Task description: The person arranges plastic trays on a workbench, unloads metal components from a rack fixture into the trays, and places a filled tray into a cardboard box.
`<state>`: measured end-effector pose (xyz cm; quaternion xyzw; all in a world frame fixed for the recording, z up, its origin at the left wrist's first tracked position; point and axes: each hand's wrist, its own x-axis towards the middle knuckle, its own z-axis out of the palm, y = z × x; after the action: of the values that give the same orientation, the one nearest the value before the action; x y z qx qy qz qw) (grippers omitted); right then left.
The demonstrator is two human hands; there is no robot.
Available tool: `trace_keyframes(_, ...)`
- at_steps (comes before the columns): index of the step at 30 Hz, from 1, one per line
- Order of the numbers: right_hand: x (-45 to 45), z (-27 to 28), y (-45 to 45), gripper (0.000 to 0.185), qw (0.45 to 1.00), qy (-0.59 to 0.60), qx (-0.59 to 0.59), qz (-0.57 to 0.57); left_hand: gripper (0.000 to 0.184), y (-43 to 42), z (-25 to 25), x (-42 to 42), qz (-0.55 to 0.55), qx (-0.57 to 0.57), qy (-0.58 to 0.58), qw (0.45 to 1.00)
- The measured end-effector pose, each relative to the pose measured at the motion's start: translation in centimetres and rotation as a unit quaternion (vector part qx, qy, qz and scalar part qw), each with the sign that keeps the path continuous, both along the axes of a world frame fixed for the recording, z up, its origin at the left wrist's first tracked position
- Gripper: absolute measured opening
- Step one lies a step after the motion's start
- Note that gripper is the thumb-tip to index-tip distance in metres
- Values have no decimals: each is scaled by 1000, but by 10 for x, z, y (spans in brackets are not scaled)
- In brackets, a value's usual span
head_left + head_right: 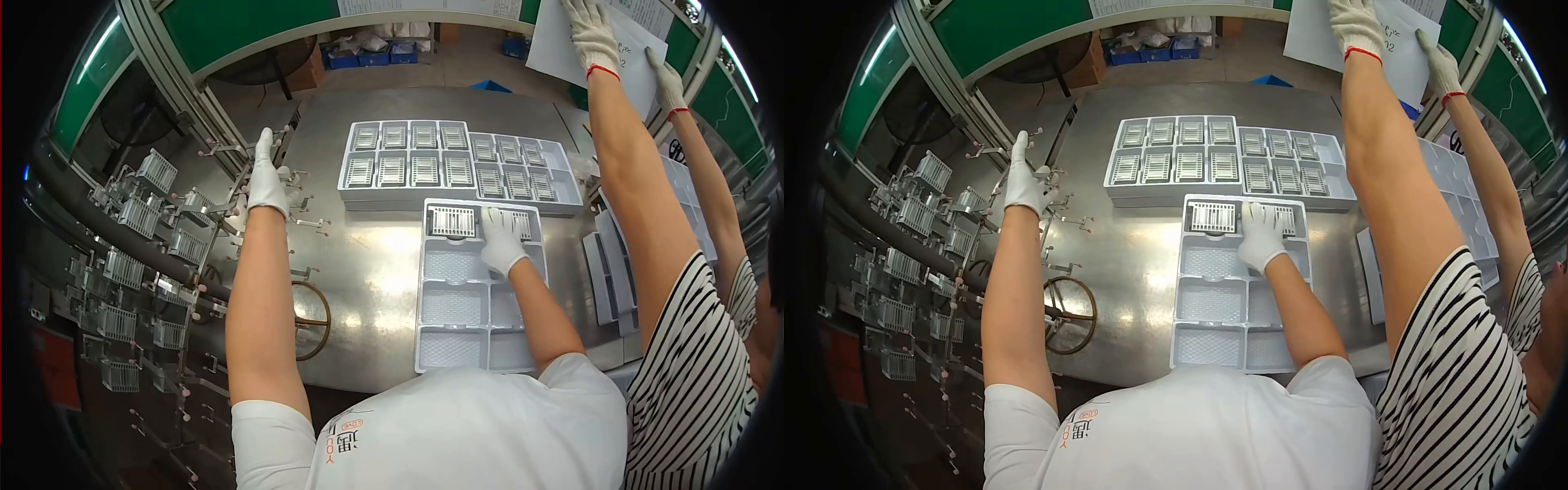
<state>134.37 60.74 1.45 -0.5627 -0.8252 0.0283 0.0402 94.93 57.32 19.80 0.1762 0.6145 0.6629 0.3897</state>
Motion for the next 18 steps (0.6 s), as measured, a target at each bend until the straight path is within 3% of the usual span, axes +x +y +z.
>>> trace_keyframes(6,-32,16,-24,89,997,-32,8,-66,76,-5,5,8,-15,27,-16,999)
trace_keyframes(8,-35,12,-24,94,995,-41,10,-85,83,13,-16,-9,37,9,68,997)
trace_keyframes(10,-39,17,-25,94,995,-50,8,-82,90,1,6,12,82,-31,14,996)
trace_keyframes(14,-40,18,-21,96,993,-72,9,-93,97,-17,22,37,198,-97,38,975)
trace_keyframes(16,-39,13,-23,97,992,-76,4,-98,101,-41,25,60,106,45,49,992)
trace_keyframes(17,-39,11,-25,97,993,-77,4,-91,92,-62,32,87,93,65,100,989)
trace_keyframes(18,-39,10,-25,98,993,-76,2,-92,75,-79,20,111,49,196,120,972)
